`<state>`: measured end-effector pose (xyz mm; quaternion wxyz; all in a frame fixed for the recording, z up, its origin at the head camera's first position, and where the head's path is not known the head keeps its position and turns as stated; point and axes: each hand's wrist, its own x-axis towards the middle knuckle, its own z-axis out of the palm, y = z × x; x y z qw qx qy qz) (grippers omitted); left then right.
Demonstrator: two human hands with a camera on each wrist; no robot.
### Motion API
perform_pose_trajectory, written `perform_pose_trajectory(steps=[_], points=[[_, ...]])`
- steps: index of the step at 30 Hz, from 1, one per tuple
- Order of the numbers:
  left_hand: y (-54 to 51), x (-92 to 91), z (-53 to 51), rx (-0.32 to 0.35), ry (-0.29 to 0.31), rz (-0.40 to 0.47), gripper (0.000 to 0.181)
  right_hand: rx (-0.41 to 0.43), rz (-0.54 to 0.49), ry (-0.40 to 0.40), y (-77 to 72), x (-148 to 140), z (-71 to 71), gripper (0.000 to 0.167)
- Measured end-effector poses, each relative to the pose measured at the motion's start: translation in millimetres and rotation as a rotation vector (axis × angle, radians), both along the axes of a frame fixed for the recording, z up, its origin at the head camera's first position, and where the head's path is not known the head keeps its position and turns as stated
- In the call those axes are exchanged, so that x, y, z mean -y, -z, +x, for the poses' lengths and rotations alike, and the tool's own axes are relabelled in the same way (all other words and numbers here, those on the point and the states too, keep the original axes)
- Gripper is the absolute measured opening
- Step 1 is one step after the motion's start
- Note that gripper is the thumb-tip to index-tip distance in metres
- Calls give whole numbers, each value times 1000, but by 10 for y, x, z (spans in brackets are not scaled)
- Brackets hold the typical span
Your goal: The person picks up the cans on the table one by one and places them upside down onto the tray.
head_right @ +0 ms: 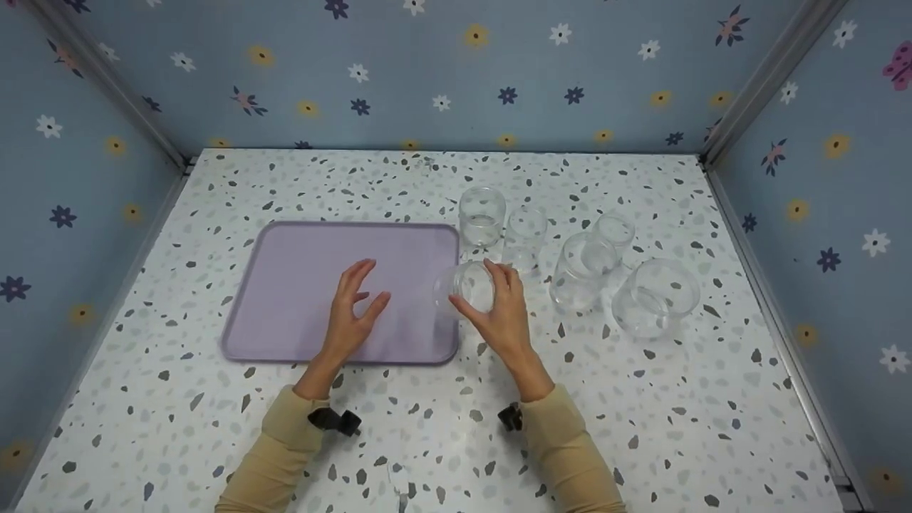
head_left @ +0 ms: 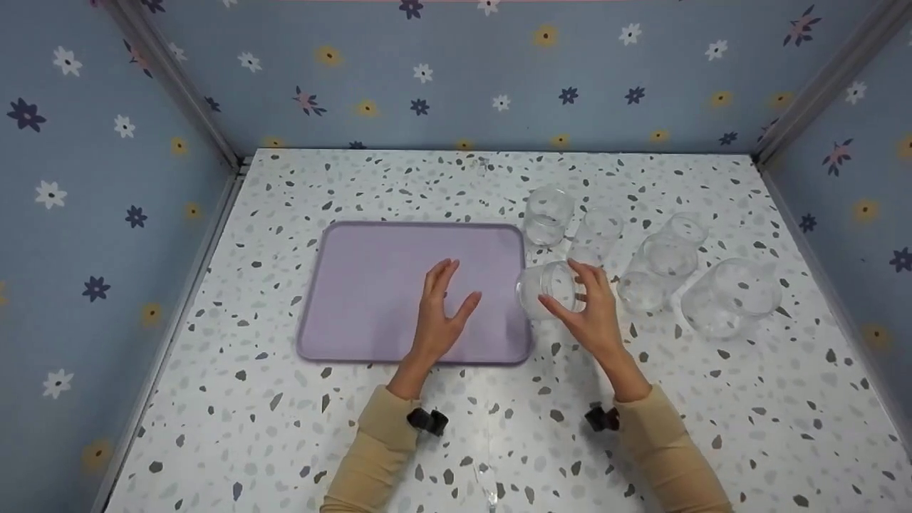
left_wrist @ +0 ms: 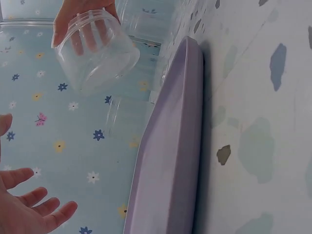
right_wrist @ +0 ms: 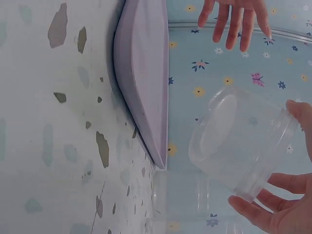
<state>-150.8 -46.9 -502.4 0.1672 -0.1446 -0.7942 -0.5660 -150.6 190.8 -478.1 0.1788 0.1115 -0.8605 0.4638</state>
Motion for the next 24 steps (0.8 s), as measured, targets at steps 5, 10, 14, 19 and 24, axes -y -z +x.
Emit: perform_pose_trajectory(steps=[5,10,14,19,24], points=[[-23,-36,9,18,76,9,62,1,-48,-28,-30,76,36,61],[-121,-73,55,12,156,17,64,-6,-89,-70,-116,168,100,56],[-108,-79,54,11,248,23,69,10,-146,-120,-290,284,211,51],[-16,-90,15,41,345,15,76,82,-198,-152,-293,336,260,49],[-210,-125,116,88,417,33,79,158,-255,-178,-249,356,267,46]])
